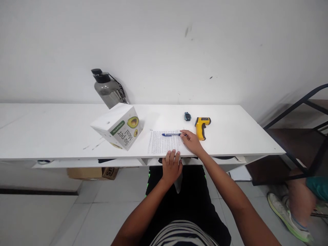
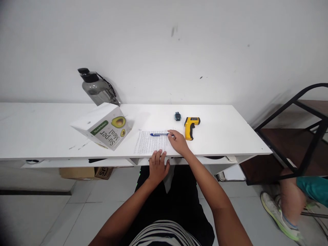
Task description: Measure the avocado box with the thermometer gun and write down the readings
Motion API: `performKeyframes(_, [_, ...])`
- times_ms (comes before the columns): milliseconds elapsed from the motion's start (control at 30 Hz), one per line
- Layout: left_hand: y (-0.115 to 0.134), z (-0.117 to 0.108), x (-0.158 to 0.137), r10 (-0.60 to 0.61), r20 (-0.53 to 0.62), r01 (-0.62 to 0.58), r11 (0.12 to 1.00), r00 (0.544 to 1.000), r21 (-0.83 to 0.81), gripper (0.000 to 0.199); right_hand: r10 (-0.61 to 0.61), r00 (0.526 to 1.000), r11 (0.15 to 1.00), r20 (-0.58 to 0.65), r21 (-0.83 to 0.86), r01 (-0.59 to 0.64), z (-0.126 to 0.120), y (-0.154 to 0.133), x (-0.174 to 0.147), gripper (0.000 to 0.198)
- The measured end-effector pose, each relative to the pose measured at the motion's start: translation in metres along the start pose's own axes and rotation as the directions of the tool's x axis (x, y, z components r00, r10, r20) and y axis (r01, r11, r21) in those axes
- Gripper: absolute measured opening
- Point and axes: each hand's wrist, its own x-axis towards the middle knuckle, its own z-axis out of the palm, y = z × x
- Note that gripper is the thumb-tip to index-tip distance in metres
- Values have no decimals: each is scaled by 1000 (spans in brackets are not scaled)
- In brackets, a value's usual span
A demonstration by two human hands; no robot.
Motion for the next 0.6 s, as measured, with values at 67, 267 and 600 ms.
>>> performKeyframes(67, [2,-4,1,-3,0,3,1000,1000,-5,48,11,1000,1000,4,-4,-11,0,-1,0,36])
performKeyframes(267, [1,4,-1,-26,7,26,1000,1000,-2,52,17,1000,1000,-1,-10,-17,-1,-4,1,36])
performKeyframes(600, [5,-8,6,-8,-40,9,1000,999,23,47,-228,953,948,-201,-270,170,-7,-10,-9,34])
